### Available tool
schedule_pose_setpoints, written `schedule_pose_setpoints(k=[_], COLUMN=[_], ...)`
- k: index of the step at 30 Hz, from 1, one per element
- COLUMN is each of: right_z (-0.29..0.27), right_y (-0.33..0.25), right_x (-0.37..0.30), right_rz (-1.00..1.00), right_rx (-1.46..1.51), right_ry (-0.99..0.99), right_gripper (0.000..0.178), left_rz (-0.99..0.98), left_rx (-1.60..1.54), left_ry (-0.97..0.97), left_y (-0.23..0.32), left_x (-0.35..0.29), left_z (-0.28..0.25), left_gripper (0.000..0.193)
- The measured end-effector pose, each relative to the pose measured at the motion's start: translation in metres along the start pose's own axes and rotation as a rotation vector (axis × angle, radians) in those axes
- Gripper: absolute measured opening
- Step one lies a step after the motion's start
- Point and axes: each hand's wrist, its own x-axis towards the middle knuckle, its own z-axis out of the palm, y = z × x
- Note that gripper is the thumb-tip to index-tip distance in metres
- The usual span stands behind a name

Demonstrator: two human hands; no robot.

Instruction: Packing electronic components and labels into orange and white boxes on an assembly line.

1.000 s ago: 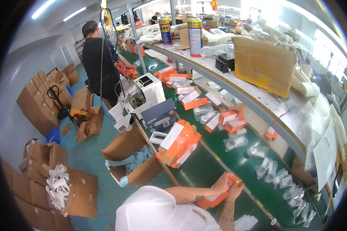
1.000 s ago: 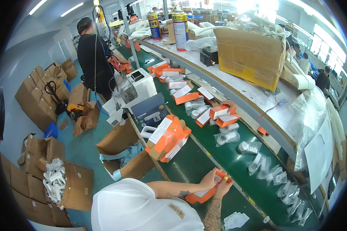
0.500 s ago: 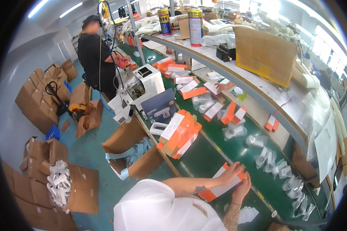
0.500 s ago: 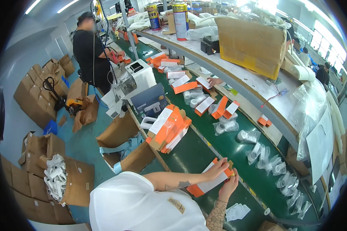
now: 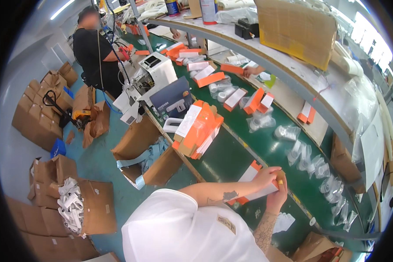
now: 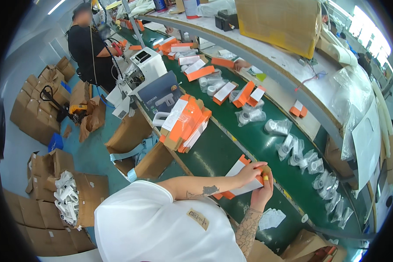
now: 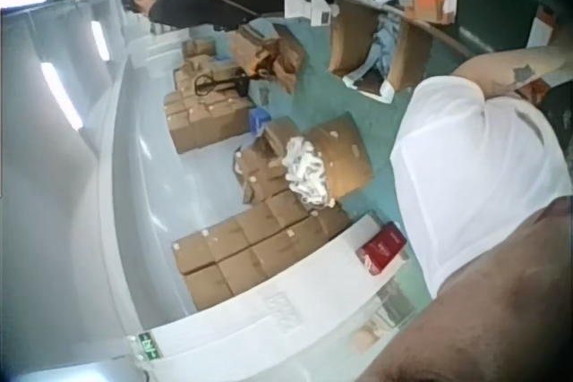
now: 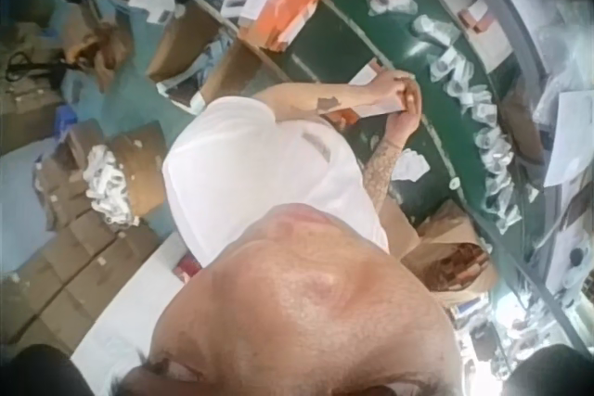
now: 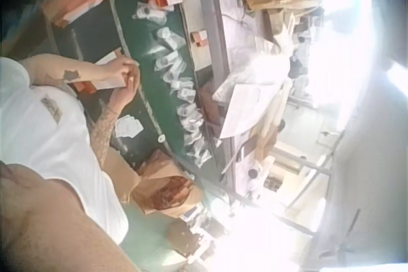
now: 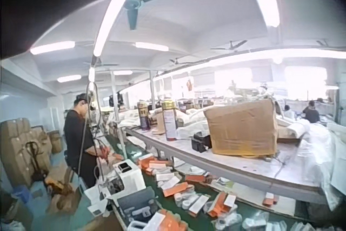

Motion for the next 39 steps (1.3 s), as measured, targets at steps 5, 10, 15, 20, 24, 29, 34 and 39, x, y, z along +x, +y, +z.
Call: schedule_pose_setpoints(k=[5,10,15,20,24,29,34,39], right_z=[-0.002,-0.001,0.006,0.011,0.017,0.024,0.025,0.009], right_y=[0.003,-0.007,-0.004,-0.011,-0.029,-0.035,-0.038,-0.028], right_x=[0.000,-0.009,-0.013,-0.015,-0.025,-0.028,-0.027,-0.028], right_rz=[-0.042,-0.189,-0.242,-0.252,-0.325,-0.348,-0.387,-0.494], right_rx=[-0.051,-0.004,-0.214,-0.193,-0.234,-0.428,-0.552,-0.511], right_ry=[0.108,-0.015,0.146,0.163,0.156,0.034,0.018,0.101], right_gripper=[0.023,0.017,0.032,0.031,0.021,0.024,0.026,0.026], left_rz=[0.007,0.148,0.146,0.239,0.000,-0.410,-0.221,-0.471], left_rx=[0.042,-0.247,0.094,0.144,-0.427,-0.523,-0.355,-0.443], left_ry=[-0.084,-0.266,-0.106,-0.140,-0.223,-0.054,0.018,-0.030], left_y=[-0.001,-0.006,0.013,0.012,0.005,0.006,0.006,0.008], left_x=[0.002,0.000,-0.008,-0.006,-0.002,0.003,0.010,0.002], left_z=[0.002,-0.002,0.014,0.014,0.014,0.010,0.011,0.020], left_gripper=[0.024,0.022,0.025,0.027,0.036,0.032,0.031,0.036])
